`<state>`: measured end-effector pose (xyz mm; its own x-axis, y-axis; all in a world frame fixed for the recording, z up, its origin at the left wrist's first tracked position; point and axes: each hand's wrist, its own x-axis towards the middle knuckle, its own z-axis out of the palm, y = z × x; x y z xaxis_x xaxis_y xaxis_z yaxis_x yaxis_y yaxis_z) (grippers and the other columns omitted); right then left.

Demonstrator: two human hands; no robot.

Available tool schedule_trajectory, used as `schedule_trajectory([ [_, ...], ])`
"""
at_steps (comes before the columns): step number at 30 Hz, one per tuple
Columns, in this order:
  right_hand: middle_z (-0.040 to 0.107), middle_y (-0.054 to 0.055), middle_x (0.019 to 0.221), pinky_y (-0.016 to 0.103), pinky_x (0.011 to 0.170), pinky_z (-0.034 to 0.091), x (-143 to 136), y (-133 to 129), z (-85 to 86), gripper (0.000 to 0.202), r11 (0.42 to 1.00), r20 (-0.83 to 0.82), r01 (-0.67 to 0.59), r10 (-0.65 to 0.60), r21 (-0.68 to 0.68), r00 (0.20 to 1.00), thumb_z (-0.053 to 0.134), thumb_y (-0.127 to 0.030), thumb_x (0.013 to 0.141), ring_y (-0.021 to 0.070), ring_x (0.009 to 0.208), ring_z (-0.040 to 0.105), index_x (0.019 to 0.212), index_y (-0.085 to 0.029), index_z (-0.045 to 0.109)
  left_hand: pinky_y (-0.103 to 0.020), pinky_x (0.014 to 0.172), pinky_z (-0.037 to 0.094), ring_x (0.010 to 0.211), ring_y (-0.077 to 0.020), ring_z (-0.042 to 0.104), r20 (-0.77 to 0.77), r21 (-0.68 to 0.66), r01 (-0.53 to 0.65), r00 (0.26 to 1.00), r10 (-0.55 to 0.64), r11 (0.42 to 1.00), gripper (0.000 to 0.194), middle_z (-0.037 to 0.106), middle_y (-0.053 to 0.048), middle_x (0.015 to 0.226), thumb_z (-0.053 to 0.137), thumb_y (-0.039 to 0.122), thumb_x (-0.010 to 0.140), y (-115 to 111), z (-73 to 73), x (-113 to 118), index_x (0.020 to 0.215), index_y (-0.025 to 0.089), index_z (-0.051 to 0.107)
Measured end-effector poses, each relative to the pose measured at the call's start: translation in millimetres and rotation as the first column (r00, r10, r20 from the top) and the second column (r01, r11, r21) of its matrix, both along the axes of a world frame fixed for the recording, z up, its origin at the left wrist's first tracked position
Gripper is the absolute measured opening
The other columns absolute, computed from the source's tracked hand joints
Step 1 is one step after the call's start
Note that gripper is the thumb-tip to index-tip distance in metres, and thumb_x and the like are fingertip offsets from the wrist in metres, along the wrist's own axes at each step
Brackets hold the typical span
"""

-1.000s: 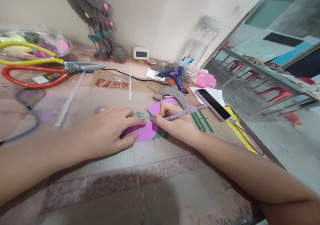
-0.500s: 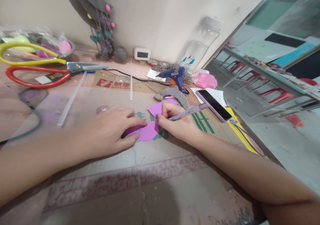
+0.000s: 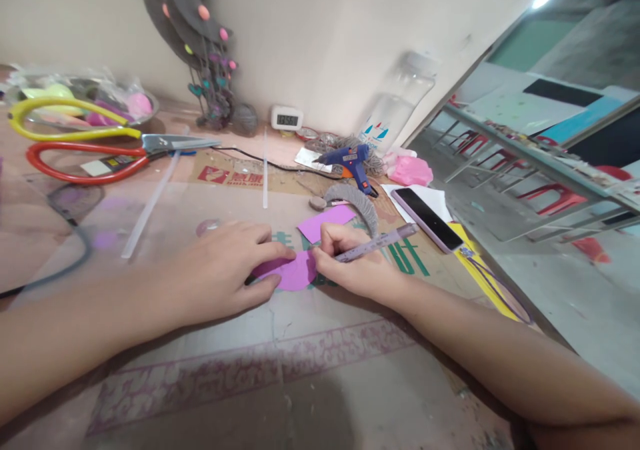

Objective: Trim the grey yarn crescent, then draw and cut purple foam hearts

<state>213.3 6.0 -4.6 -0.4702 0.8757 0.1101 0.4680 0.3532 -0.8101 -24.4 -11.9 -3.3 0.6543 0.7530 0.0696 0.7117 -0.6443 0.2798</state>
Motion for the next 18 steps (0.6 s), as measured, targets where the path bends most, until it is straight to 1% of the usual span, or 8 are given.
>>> schedule_trajectory([
  [2, 0.038, -0.008, 0.053, 0.023, 0.048, 0.025, 0, -1, 0.7, 0.029, 1.000, -0.007, -0.012, 0.012, -0.021, 1.000, 0.059, -0.024, 0.081, 0.0076, 0.049, 0.032, 0.063, -0.023, 0.037, -0.038, 0.069, 0.038, 0.088, -0.0274, 0.064, -0.007, -0.001, -0.010, 1.000, 0.010, 1.000, 0.037, 0.064, -0.006, 0.092, 0.053, 0.035, 0.095, 0, -0.5, 0, 0.127, 0.036, 0.071],
  [4, 0.040, -0.008, 0.053, 0.023, 0.048, 0.026, -1, 1, 1.6, 0.029, 0.998, -0.050, 0.008, -0.011, -0.057, 0.999, 0.060, -0.025, 0.080, 0.0078, 0.048, 0.034, 0.062, -0.024, 0.038, -0.038, 0.070, 0.039, 0.087, -0.0274, 0.064, -0.009, 0.005, -0.013, 1.000, 0.013, 1.000, 0.036, 0.065, -0.006, 0.093, 0.053, 0.035, 0.095, 0, -1.8, 1, 0.127, 0.036, 0.071],
  [6, 0.042, -0.009, 0.051, 0.023, 0.047, 0.028, -1, 5, 2.1, 0.030, 0.993, -0.150, 0.079, -0.092, -0.091, 0.984, 0.062, -0.027, 0.081, 0.0079, 0.046, 0.036, 0.063, -0.024, 0.038, -0.040, 0.074, 0.042, 0.092, -0.0280, 0.065, 0.014, 0.006, -0.007, 1.000, 0.007, 1.000, 0.038, 0.067, -0.006, 0.098, 0.053, 0.035, 0.095, 0, -3.6, 1, 0.130, 0.033, 0.069],
  [8, 0.042, -0.010, 0.046, 0.023, 0.047, 0.028, -1, 11, 1.7, 0.031, 0.978, -0.276, 0.160, -0.191, -0.132, 0.942, 0.063, -0.032, 0.083, 0.0076, 0.043, 0.034, 0.065, -0.024, 0.040, -0.041, 0.081, 0.045, 0.096, -0.0281, 0.066, 0.066, -0.013, -0.018, 0.998, 0.019, 1.000, 0.039, 0.070, -0.008, 0.105, 0.053, 0.034, 0.096, 1, -4.6, 0, 0.132, 0.027, 0.066],
  [10, 0.042, -0.012, 0.043, 0.022, 0.046, 0.026, -1, 18, 0.4, 0.031, 0.965, -0.383, 0.192, -0.248, -0.178, 0.890, 0.065, -0.037, 0.085, 0.0070, 0.040, 0.031, 0.068, -0.024, 0.042, -0.041, 0.082, 0.048, 0.095, -0.0269, 0.067, 0.121, -0.092, -0.049, 0.991, 0.060, 0.995, 0.041, 0.072, -0.008, 0.105, 0.051, 0.037, 0.097, 4, -3.1, -2, 0.133, 0.023, 0.065],
  [13, 0.044, -0.012, 0.042, 0.022, 0.045, 0.022, 1, 24, -2.3, 0.033, 0.956, -0.466, 0.185, -0.275, -0.229, 0.841, 0.068, -0.043, 0.085, 0.0065, 0.039, 0.030, 0.071, -0.023, 0.046, -0.037, 0.075, 0.052, 0.084, -0.0235, 0.069, 0.194, -0.283, -0.072, 0.972, 0.131, 0.956, 0.041, 0.075, -0.005, 0.096, 0.047, 0.040, 0.098, 10, 4.6, -6, 0.132, 0.024, 0.063],
  [16, 0.046, -0.010, 0.044, 0.022, 0.044, 0.021, 1, 26, -4.0, 0.035, 0.956, -0.466, 0.182, -0.273, -0.232, 0.841, 0.069, -0.048, 0.085, 0.0069, 0.040, 0.032, 0.073, -0.022, 0.049, -0.034, 0.073, 0.055, 0.083, -0.0212, 0.071, 0.266, -0.433, -0.070, 0.943, 0.202, 0.898, 0.038, 0.076, -0.005, 0.094, 0.043, 0.035, 0.098, 15, 16.0, -11, 0.129, 0.024, 0.060],
  [18, 0.047, -0.010, 0.047, 0.022, 0.045, 0.022, 1, 26, -4.5, 0.036, 0.957, -0.443, 0.194, -0.273, -0.216, 0.854, 0.068, -0.051, 0.085, 0.0075, 0.042, 0.034, 0.074, -0.022, 0.050, -0.034, 0.074, 0.057, 0.085, -0.0217, 0.073, 0.259, -0.463, -0.091, 0.937, 0.233, 0.881, 0.037, 0.077, -0.006, 0.097, 0.042, 0.036, 0.098, 16, 23.8, -15, 0.129, 0.023, 0.059],
])
